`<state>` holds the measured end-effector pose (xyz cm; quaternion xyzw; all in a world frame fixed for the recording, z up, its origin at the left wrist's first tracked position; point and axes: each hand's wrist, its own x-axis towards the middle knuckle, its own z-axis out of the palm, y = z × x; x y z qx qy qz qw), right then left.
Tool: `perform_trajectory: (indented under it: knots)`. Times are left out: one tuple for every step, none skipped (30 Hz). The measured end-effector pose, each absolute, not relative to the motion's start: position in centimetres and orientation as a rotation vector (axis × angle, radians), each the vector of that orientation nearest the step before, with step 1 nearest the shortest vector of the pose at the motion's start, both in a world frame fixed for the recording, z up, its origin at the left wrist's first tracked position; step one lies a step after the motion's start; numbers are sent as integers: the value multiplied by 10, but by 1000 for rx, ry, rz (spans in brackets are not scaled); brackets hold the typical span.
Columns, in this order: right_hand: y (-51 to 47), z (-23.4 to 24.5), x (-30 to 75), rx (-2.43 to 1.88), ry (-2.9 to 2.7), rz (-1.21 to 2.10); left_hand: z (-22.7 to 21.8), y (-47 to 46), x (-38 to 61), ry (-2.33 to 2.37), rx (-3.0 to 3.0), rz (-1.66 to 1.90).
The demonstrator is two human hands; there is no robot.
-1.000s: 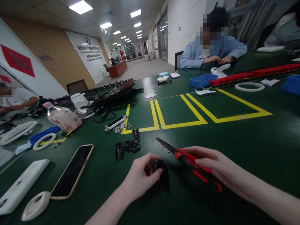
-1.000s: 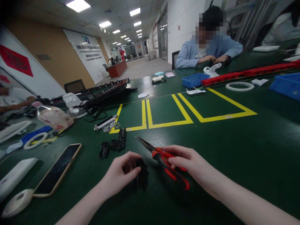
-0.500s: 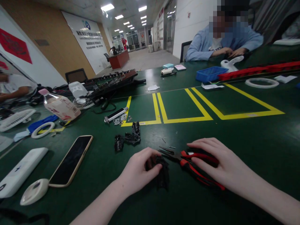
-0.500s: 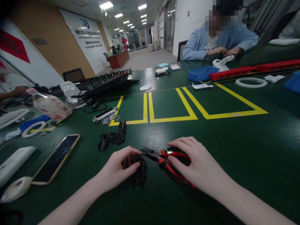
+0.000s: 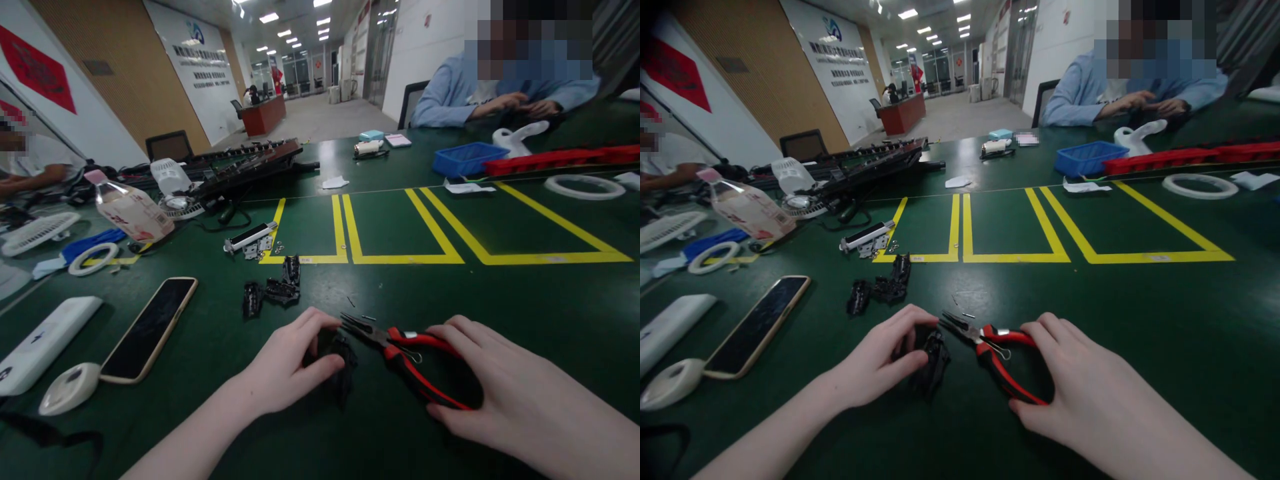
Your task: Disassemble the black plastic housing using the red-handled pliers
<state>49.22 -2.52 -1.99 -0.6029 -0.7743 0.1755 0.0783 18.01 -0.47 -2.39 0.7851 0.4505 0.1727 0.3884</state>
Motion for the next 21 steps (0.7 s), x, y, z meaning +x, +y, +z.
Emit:
perform_trajectory:
  knots:
    - [-24, -19, 491, -1798, -2309, 554, -22, -4, 177, 1099, 2018, 391]
    - [-23, -19, 490, -1790, -2302, 582, -21, -3, 174, 1053, 2037, 351]
    - [-22, -20, 489, -1778, -2301, 608, -20, -1, 172, 1017, 2046, 323]
    - [-22, -22, 489, -1761, -2303, 623, -20, 0, 169, 990, 2046, 307]
    - [-21, -24, 490, -1742, -2306, 621, -21, 1, 168, 976, 2045, 302]
    - [-20, -27, 490, -1725, -2310, 603, -22, 2, 167, 967, 2047, 302]
    - [-20, -30, 491, -1720, -2313, 574, -23, 2, 168, 958, 2056, 305]
    - [-20, -32, 492, -1726, -2314, 538, -24, 2, 169, 947, 2079, 308]
    - [-21, -34, 492, -1738, -2317, 508, -25, 2, 170, 937, 2112, 308]
    - [-21, -35, 492, -1753, -2325, 496, -25, 2, 172, 932, 2147, 305]
    - [-21, -36, 492, -1764, -2334, 497, -26, 2, 173, 933, 2177, 297]
    - [-22, -37, 492, -1767, -2338, 507, -26, 1, 174, 938, 2195, 285]
    - [-22, -37, 492, -1762, -2334, 523, -26, 1, 174, 945, 2203, 279]
    - [-22, -37, 491, -1756, -2319, 543, -27, 0, 174, 948, 2200, 283]
    - [-22, -37, 491, -1754, -2295, 564, -28, 0, 173, 943, 2188, 300]
    - [-21, -37, 490, -1757, -2262, 582, -29, 0, 171, 931, 2169, 336]
    - [-20, -37, 490, -1763, -2226, 608, -30, 0, 169, 919, 2146, 392]
    - [-19, -37, 490, -1771, -2192, 644, -31, 1, 167, 915, 2119, 463]
    - [-18, -37, 491, -1779, -2158, 688, -32, 1, 165, 920, 2087, 548]
    - [-17, -37, 491, -1785, -2125, 736, -34, 2, 164, 936, 2051, 634]
    - [-16, -37, 492, -1787, -2092, 783, -35, 2, 162, 960, 2013, 716]
